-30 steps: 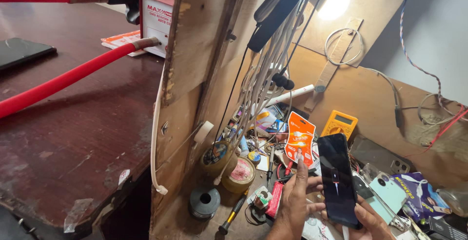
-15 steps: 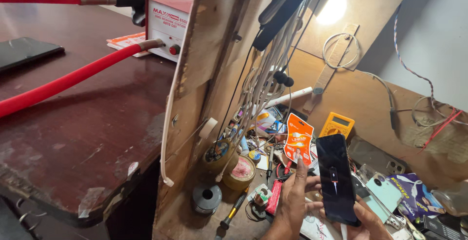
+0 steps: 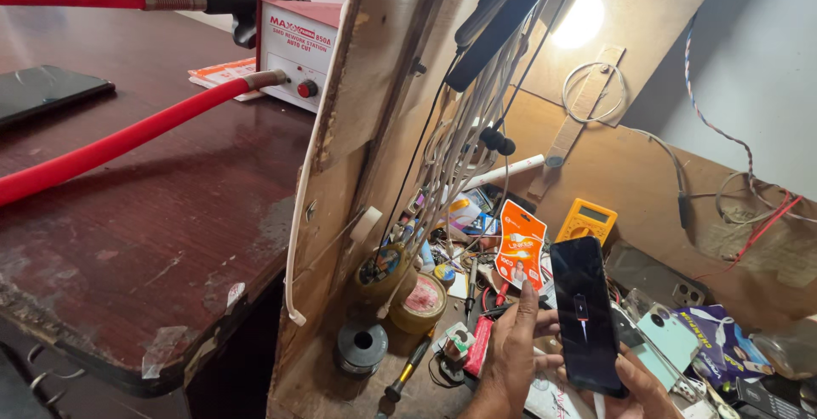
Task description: The person uses a small tool to work on the internal components of a disassembled smartphone. They then connect a white charging cable to the device and observe the screen as it powers on.
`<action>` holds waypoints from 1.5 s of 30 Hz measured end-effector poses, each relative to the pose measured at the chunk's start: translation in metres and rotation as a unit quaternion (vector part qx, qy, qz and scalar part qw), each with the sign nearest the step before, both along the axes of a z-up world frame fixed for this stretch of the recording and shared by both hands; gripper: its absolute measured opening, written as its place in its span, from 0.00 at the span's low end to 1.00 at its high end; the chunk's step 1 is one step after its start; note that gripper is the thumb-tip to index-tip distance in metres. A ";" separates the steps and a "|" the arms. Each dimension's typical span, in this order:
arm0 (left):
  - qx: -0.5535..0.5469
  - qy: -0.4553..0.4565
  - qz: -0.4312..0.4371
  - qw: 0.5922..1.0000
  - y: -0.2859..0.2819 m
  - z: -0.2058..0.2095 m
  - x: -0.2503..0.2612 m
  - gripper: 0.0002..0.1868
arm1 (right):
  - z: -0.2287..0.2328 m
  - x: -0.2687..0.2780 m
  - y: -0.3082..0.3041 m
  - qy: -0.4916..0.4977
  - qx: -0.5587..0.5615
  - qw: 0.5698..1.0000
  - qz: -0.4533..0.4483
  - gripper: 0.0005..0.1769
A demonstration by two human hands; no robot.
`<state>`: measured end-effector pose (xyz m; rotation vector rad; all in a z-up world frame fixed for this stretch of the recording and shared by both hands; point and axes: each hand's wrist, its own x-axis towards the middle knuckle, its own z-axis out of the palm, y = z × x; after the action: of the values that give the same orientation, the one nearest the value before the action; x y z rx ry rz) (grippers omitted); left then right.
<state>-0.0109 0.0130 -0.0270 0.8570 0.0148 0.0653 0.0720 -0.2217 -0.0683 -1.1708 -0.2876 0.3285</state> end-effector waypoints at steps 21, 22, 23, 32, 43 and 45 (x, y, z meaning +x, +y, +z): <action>0.005 -0.012 0.005 1.000 0.002 0.004 -0.010 0.48 | 0.004 -0.008 0.003 0.022 0.003 1.000 -0.014 0.48; 0.006 -0.013 0.005 1.000 0.003 0.004 -0.010 0.48 | 0.005 -0.008 0.003 0.021 0.004 1.000 -0.011 0.48; 0.004 -0.010 0.005 1.000 0.003 0.004 -0.010 0.48 | 0.005 -0.009 0.003 0.020 0.004 1.000 -0.008 0.48; -0.007 -0.002 0.013 1.000 -0.001 -0.003 -0.005 0.48 | 0.012 -0.020 0.012 0.005 0.023 1.000 0.015 0.47; -0.015 -0.013 0.002 1.000 0.001 0.006 -0.013 0.43 | 0.019 -0.029 0.015 0.032 0.057 0.998 0.021 0.43; -0.018 -0.013 -0.002 1.000 0.002 0.009 -0.014 0.41 | 0.019 -0.028 0.016 0.025 0.068 0.997 0.038 0.42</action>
<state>-0.0253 0.0150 -0.0177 0.8199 -0.0095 0.0723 0.0441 -0.2062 -0.0491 -1.0189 -0.3065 0.3988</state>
